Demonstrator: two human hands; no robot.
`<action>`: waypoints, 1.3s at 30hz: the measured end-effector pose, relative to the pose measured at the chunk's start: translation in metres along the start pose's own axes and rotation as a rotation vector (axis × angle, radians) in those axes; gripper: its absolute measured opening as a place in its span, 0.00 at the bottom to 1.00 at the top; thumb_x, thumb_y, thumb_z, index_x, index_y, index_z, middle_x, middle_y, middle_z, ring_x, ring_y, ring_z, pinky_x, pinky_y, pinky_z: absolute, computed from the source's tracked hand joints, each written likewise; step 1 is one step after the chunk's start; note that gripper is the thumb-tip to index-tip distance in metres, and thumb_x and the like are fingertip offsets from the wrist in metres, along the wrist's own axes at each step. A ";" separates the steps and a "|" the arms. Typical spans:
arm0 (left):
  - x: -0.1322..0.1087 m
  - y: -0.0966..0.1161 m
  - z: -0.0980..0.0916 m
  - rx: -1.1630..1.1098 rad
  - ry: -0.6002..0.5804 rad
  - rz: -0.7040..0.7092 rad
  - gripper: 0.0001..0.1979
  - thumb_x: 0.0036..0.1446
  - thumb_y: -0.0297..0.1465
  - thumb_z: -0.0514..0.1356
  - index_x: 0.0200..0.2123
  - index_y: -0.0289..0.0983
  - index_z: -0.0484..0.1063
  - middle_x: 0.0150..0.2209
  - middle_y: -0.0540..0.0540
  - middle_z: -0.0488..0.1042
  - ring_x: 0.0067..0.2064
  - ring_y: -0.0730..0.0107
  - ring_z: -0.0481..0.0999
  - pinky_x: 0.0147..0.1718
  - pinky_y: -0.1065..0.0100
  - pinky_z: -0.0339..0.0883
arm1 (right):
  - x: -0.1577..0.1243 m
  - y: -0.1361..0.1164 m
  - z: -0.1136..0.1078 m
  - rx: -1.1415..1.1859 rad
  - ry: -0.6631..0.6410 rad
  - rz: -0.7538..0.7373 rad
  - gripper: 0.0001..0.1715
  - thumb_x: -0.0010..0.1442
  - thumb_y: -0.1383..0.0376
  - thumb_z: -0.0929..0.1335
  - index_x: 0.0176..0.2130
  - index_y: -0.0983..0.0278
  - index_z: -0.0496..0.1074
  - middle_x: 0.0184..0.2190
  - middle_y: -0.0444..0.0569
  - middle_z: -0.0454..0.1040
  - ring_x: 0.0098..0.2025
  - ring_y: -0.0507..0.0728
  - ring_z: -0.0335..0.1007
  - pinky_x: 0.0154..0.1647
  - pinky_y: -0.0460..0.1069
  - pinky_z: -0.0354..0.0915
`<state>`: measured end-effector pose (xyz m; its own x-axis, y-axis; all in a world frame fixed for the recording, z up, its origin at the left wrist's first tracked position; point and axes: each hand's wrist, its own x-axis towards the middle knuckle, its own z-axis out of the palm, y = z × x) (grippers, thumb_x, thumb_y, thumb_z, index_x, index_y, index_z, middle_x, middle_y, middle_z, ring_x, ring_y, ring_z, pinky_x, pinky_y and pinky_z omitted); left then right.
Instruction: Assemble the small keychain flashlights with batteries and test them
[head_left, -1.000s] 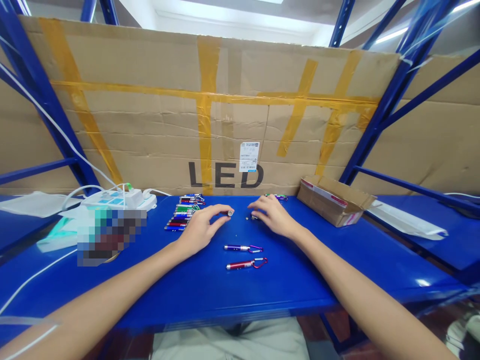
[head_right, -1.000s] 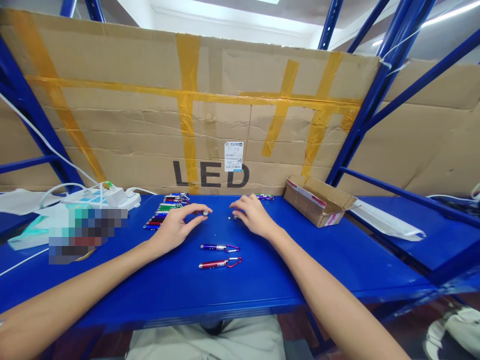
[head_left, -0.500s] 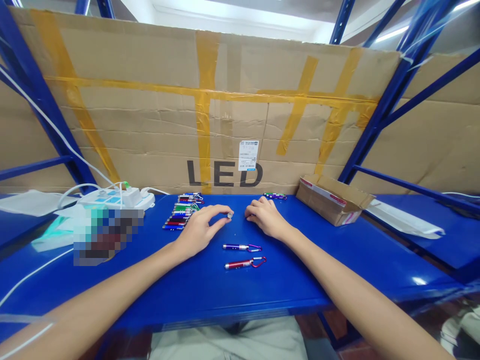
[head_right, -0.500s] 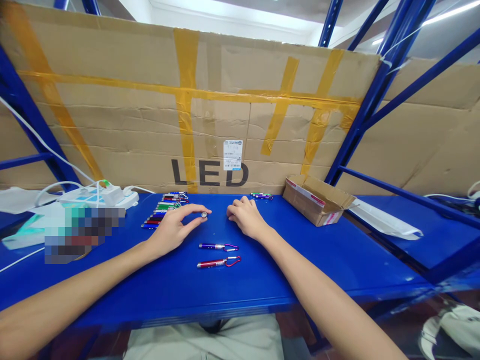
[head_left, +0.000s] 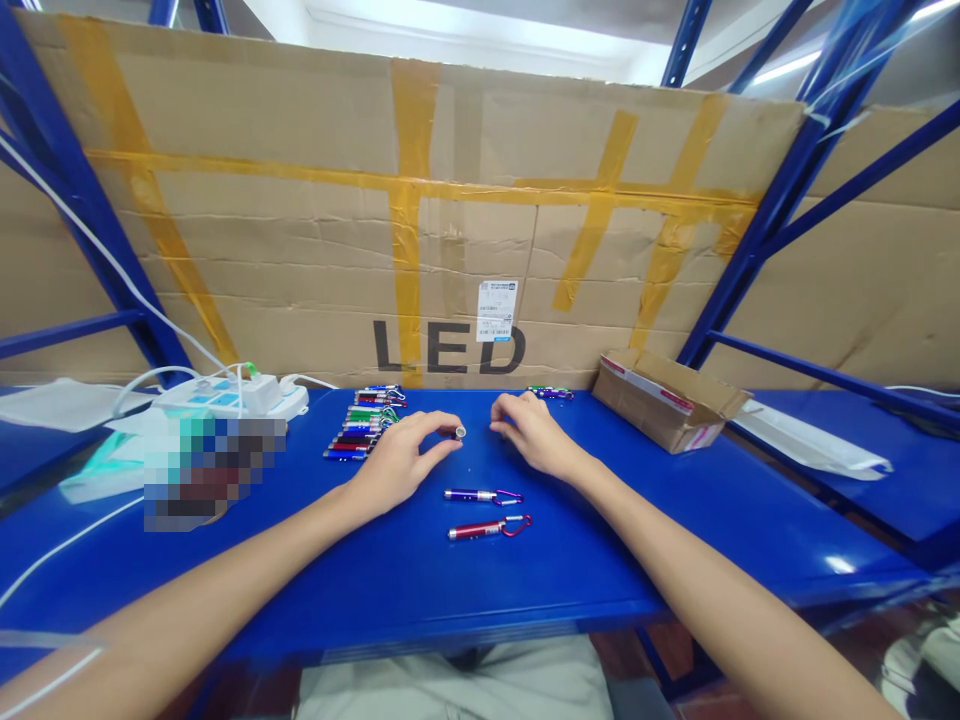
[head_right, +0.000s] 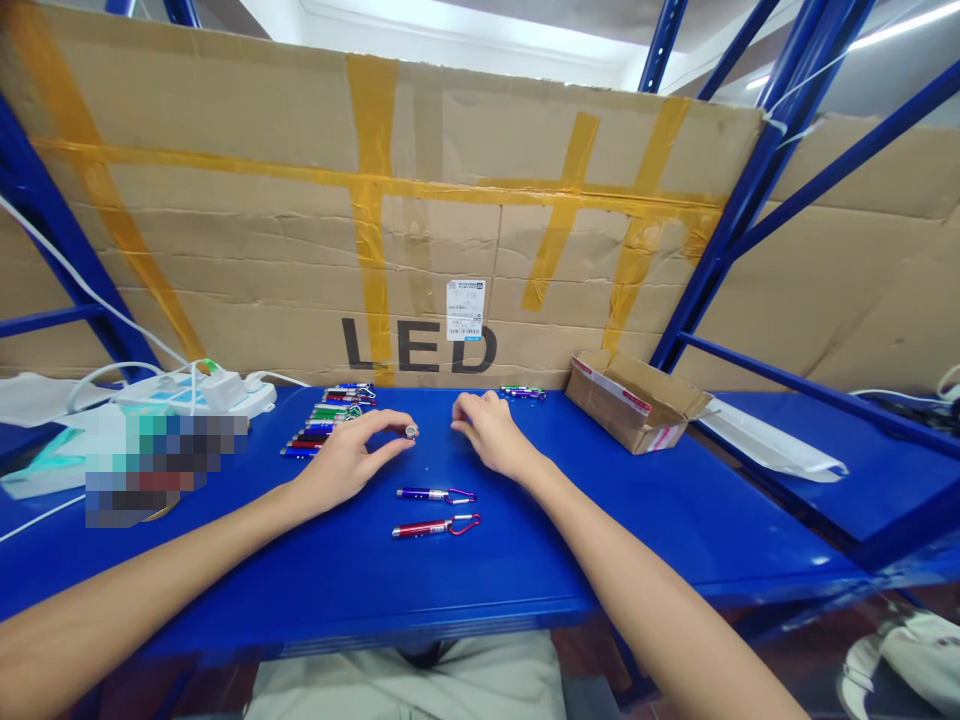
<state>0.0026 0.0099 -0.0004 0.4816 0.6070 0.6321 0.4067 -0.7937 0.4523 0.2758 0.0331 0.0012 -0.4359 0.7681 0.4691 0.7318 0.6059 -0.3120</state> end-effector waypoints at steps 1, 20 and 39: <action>0.000 -0.001 0.001 -0.028 -0.012 -0.022 0.09 0.73 0.37 0.63 0.52 0.43 0.79 0.47 0.46 0.85 0.48 0.59 0.84 0.51 0.59 0.77 | 0.000 -0.002 -0.001 0.119 0.047 0.009 0.04 0.73 0.66 0.68 0.41 0.60 0.69 0.38 0.47 0.77 0.43 0.60 0.68 0.46 0.54 0.63; 0.003 -0.002 0.001 -0.167 0.061 -0.112 0.08 0.67 0.37 0.68 0.46 0.41 0.80 0.47 0.45 0.85 0.49 0.58 0.84 0.53 0.57 0.77 | -0.001 -0.013 -0.004 0.407 0.171 -0.021 0.11 0.69 0.55 0.73 0.43 0.60 0.79 0.38 0.49 0.83 0.41 0.59 0.77 0.43 0.54 0.71; -0.001 -0.002 0.001 0.089 0.027 0.078 0.05 0.72 0.35 0.65 0.46 0.41 0.79 0.44 0.48 0.84 0.45 0.60 0.79 0.49 0.59 0.68 | -0.014 -0.055 -0.013 0.258 0.196 -0.242 0.07 0.75 0.59 0.71 0.44 0.59 0.74 0.40 0.49 0.79 0.43 0.59 0.72 0.47 0.54 0.69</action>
<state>0.0026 0.0111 -0.0025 0.4937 0.5413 0.6806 0.4369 -0.8311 0.3441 0.2484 -0.0135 0.0222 -0.4533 0.5579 0.6952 0.4540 0.8156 -0.3586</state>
